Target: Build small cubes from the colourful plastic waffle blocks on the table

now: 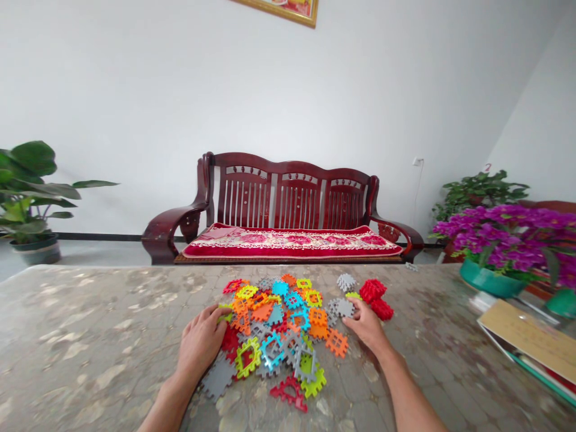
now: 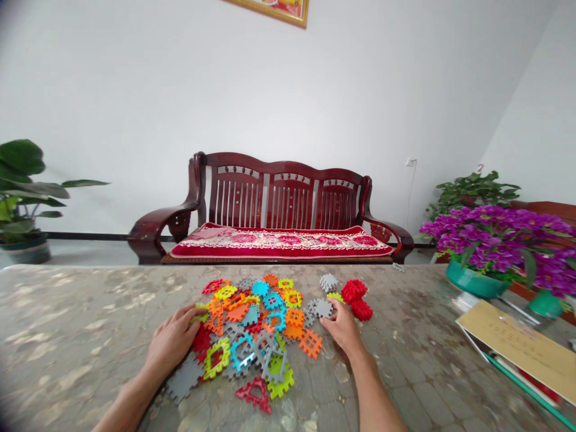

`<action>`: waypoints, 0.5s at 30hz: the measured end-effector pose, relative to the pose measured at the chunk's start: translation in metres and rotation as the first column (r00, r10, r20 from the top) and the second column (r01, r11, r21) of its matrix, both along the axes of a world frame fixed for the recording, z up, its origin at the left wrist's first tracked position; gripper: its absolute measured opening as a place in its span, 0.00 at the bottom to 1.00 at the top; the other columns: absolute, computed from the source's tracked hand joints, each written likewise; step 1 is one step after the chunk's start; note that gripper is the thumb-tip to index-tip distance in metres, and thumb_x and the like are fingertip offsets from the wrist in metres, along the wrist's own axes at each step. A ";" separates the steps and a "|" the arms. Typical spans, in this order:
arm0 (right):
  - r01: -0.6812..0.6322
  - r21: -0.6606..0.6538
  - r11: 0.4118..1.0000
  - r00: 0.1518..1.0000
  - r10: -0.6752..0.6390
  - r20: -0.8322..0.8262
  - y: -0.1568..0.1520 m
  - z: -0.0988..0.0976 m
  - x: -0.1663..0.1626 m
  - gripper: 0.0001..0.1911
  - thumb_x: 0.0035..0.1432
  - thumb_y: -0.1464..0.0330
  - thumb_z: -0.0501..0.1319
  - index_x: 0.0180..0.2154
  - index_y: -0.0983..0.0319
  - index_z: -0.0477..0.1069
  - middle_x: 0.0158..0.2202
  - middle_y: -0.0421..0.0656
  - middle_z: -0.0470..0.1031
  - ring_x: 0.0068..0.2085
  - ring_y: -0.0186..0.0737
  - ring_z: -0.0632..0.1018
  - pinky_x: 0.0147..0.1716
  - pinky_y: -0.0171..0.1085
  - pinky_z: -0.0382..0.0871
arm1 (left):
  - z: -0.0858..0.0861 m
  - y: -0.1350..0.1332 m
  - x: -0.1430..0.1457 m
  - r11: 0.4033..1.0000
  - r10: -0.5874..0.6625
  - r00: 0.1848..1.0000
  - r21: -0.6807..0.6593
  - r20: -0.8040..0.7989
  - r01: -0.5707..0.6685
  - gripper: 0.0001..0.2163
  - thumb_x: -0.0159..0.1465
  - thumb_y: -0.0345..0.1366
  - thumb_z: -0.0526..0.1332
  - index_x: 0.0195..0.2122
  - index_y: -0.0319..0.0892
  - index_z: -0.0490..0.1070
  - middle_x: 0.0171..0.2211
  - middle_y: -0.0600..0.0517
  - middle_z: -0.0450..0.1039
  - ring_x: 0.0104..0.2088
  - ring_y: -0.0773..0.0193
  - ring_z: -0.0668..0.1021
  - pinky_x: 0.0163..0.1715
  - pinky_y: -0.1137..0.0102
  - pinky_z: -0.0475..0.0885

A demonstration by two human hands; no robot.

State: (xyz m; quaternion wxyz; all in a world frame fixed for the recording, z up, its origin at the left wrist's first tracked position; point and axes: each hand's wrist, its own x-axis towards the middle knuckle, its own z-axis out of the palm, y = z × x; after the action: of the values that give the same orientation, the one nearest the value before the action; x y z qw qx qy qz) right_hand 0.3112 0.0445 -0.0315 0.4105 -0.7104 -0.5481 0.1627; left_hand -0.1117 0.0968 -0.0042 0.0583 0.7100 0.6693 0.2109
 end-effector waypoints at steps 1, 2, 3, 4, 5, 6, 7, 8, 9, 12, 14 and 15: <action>0.008 0.012 1.000 1.000 -0.008 0.007 0.000 0.000 -0.001 0.32 0.44 0.63 0.62 0.53 0.61 0.66 0.31 0.38 0.73 0.31 0.40 0.73 0.35 0.39 0.67 | 0.000 0.000 0.000 1.000 -0.001 1.000 0.000 0.001 0.001 0.18 0.64 0.36 0.49 0.48 0.52 0.76 0.56 0.51 0.71 0.55 0.57 0.72 0.57 0.60 0.62; 0.016 0.030 0.999 1.000 -0.016 0.014 0.001 0.000 -0.002 0.31 0.44 0.63 0.62 0.53 0.61 0.66 0.33 0.39 0.74 0.31 0.39 0.73 0.36 0.39 0.68 | -0.001 0.000 0.000 1.000 -0.002 1.000 0.000 0.002 0.002 0.18 0.64 0.36 0.49 0.48 0.52 0.76 0.56 0.51 0.71 0.55 0.57 0.72 0.57 0.60 0.63; 0.025 0.053 0.998 0.999 -0.026 0.024 0.001 0.001 -0.003 0.31 0.44 0.63 0.62 0.53 0.60 0.66 0.36 0.40 0.75 0.33 0.40 0.74 0.38 0.40 0.68 | -0.001 0.000 0.000 1.000 -0.001 1.000 0.000 0.003 0.001 0.18 0.64 0.35 0.49 0.48 0.52 0.76 0.56 0.51 0.71 0.55 0.57 0.72 0.57 0.60 0.63; 0.034 0.076 0.997 0.999 -0.037 0.034 0.002 0.001 -0.004 0.30 0.45 0.62 0.62 0.52 0.60 0.66 0.40 0.42 0.75 0.34 0.40 0.75 0.39 0.40 0.68 | -0.001 0.000 0.000 1.000 -0.002 1.000 0.001 0.003 0.002 0.18 0.64 0.35 0.49 0.48 0.52 0.76 0.56 0.51 0.71 0.55 0.57 0.72 0.56 0.60 0.63; 0.050 0.096 0.994 0.998 -0.054 0.043 0.002 0.003 -0.006 0.30 0.45 0.61 0.62 0.52 0.60 0.67 0.42 0.44 0.75 0.36 0.42 0.75 0.40 0.41 0.68 | -0.001 0.000 0.000 1.000 -0.002 1.000 0.003 0.005 0.002 0.18 0.63 0.35 0.49 0.48 0.52 0.76 0.56 0.51 0.71 0.55 0.56 0.72 0.56 0.59 0.63; 0.070 0.113 0.991 0.996 -0.076 0.051 0.003 0.005 -0.008 0.30 0.45 0.61 0.62 0.52 0.60 0.67 0.44 0.45 0.75 0.38 0.43 0.75 0.41 0.41 0.68 | -0.001 0.000 0.000 1.000 -0.003 1.000 0.004 0.006 0.003 0.18 0.63 0.35 0.49 0.48 0.52 0.76 0.56 0.50 0.71 0.55 0.56 0.72 0.56 0.59 0.63; 0.093 0.127 0.987 0.993 -0.101 0.054 0.003 0.007 -0.010 0.30 0.45 0.60 0.62 0.52 0.61 0.68 0.44 0.46 0.75 0.39 0.44 0.75 0.42 0.41 0.68 | 0.000 0.000 0.000 1.000 -0.004 1.000 0.005 0.007 0.004 0.19 0.63 0.35 0.49 0.48 0.52 0.76 0.56 0.50 0.70 0.56 0.56 0.72 0.56 0.59 0.63; 0.119 0.140 0.983 0.990 -0.128 0.053 0.003 0.011 -0.012 0.30 0.46 0.58 0.62 0.52 0.61 0.68 0.44 0.47 0.75 0.39 0.45 0.76 0.42 0.41 0.68 | 0.000 -0.001 0.000 1.000 -0.006 1.000 0.004 0.009 0.005 0.19 0.63 0.35 0.48 0.48 0.52 0.75 0.57 0.50 0.70 0.56 0.57 0.72 0.56 0.59 0.63; 0.146 0.149 0.978 0.987 -0.154 0.046 0.003 0.014 -0.014 0.31 0.46 0.57 0.62 0.52 0.61 0.68 0.43 0.47 0.76 0.39 0.45 0.76 0.42 0.41 0.68 | 0.000 -0.001 0.000 1.000 -0.006 1.000 0.003 0.011 0.006 0.19 0.64 0.35 0.48 0.48 0.52 0.75 0.57 0.50 0.70 0.56 0.57 0.72 0.56 0.59 0.62; 0.225 0.168 0.960 0.974 -0.227 -0.008 0.005 0.025 -0.018 0.34 0.48 0.53 0.61 0.54 0.61 0.66 0.39 0.46 0.76 0.36 0.45 0.76 0.39 0.41 0.69 | -0.001 0.000 -0.001 1.000 -0.006 1.000 -0.004 0.023 0.006 0.18 0.64 0.35 0.48 0.48 0.52 0.75 0.57 0.50 0.70 0.56 0.56 0.72 0.56 0.58 0.62; 0.266 0.183 0.946 0.964 -0.261 -0.050 0.008 0.031 -0.017 0.36 0.48 0.51 0.60 0.55 0.63 0.66 0.37 0.46 0.76 0.35 0.45 0.77 0.38 0.41 0.69 | -0.002 0.000 -0.001 1.000 -0.009 0.999 -0.008 0.031 0.009 0.18 0.63 0.35 0.49 0.48 0.52 0.75 0.57 0.50 0.70 0.56 0.56 0.71 0.56 0.57 0.62; 0.282 0.188 0.941 0.959 -0.275 -0.063 0.011 0.032 -0.016 0.37 0.48 0.50 0.60 0.55 0.63 0.65 0.36 0.46 0.76 0.35 0.46 0.77 0.37 0.41 0.69 | -0.002 0.001 -0.001 1.000 -0.012 0.999 -0.010 0.032 0.012 0.18 0.63 0.35 0.49 0.48 0.52 0.75 0.57 0.50 0.70 0.56 0.56 0.71 0.56 0.57 0.62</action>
State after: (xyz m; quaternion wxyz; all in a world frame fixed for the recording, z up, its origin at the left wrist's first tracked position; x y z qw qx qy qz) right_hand 0.2953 0.0554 0.0003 0.5067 -0.7340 -0.4480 0.0614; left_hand -0.1129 0.0976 -0.0062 0.0736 0.7103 0.6651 0.2184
